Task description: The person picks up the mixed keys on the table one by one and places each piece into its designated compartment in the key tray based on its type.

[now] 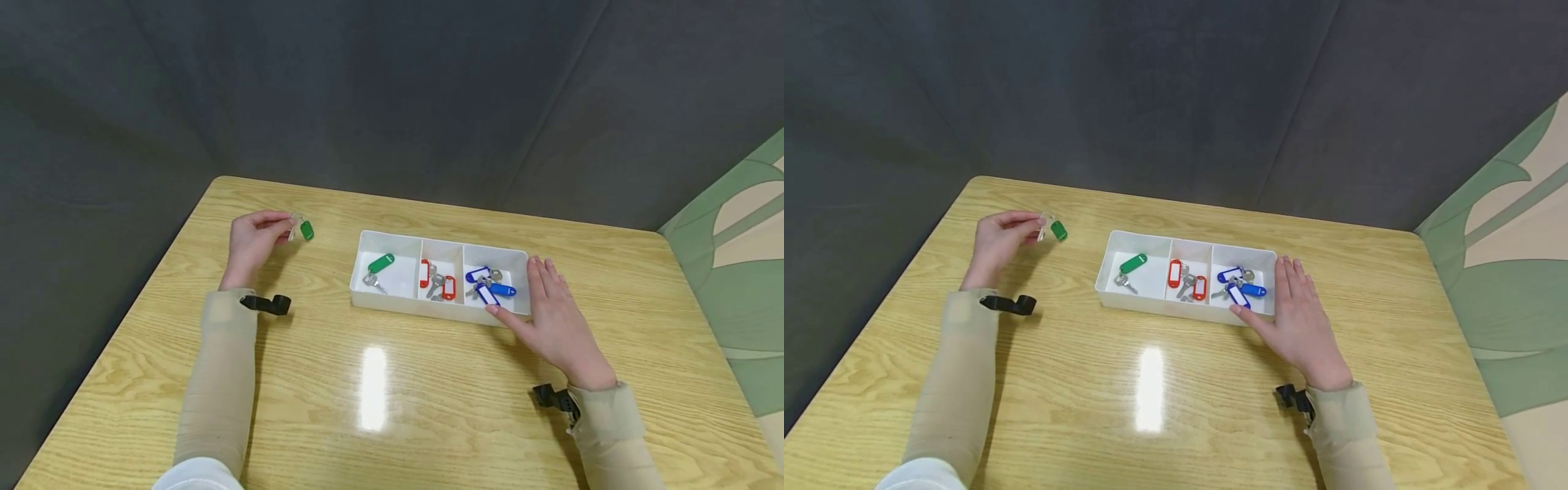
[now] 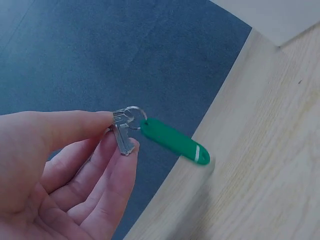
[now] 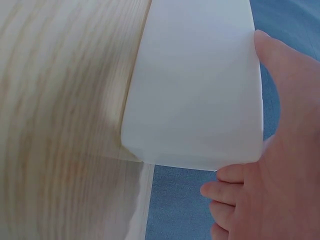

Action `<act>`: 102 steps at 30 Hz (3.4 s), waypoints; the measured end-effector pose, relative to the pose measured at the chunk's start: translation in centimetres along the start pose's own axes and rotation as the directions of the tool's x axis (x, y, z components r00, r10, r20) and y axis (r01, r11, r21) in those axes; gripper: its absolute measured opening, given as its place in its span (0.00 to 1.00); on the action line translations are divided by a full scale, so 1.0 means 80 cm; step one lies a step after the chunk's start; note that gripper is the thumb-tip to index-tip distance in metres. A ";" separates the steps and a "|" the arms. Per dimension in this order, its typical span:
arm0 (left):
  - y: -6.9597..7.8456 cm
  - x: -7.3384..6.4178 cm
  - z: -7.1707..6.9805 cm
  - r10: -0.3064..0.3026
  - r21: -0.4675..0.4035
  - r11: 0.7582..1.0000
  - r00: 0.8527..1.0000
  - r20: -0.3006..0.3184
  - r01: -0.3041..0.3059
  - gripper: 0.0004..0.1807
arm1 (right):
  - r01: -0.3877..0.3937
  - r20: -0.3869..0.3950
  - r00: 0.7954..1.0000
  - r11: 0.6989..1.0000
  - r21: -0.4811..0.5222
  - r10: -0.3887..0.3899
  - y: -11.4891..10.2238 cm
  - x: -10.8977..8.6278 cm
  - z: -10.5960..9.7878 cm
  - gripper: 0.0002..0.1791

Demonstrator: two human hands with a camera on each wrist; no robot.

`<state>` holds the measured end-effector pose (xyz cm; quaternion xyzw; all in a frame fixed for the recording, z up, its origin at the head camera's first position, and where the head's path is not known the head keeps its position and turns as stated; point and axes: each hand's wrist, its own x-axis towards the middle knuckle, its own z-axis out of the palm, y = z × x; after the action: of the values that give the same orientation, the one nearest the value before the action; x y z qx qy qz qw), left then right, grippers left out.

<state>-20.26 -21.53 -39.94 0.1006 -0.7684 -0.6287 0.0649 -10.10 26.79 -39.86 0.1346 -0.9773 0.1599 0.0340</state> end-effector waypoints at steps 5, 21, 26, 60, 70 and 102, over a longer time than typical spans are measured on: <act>0.006 -0.001 0.003 0.038 -0.037 0.999 0.999 -0.009 -0.038 0.17 | 0.009 -0.009 1.000 1.000 -0.005 -0.009 0.001 0.002 -0.002 0.60; 0.023 -0.005 0.013 0.146 -0.065 0.986 0.986 -0.084 -0.152 0.16 | -0.011 0.005 1.000 1.000 -0.002 0.011 0.003 0.000 -0.009 0.61; 0.026 -0.008 0.013 0.162 -0.063 0.984 0.983 -0.088 -0.168 0.16 | -0.013 0.009 1.000 1.000 0.000 0.013 0.003 -0.001 -0.008 0.61; 0.051 -0.032 0.028 0.251 -0.046 0.967 0.968 -0.028 -0.252 0.13 | -0.018 0.012 1.000 1.000 0.000 0.018 0.005 -0.004 -0.008 0.61; 0.058 -0.040 0.034 0.304 -0.029 0.952 0.953 0.011 -0.303 0.12 | -0.019 0.010 1.000 1.000 0.002 0.019 0.004 -0.004 -0.008 0.61; 0.077 -0.058 0.056 0.343 -0.060 0.939 0.935 0.092 -0.339 0.10 | -0.019 0.005 1.000 1.000 0.004 0.019 0.003 -0.005 -0.008 0.61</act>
<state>-17.19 -14.96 -34.68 -0.0676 -0.7628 -0.6286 0.1362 -9.79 27.33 -39.41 0.1259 -0.9783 0.1617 0.0300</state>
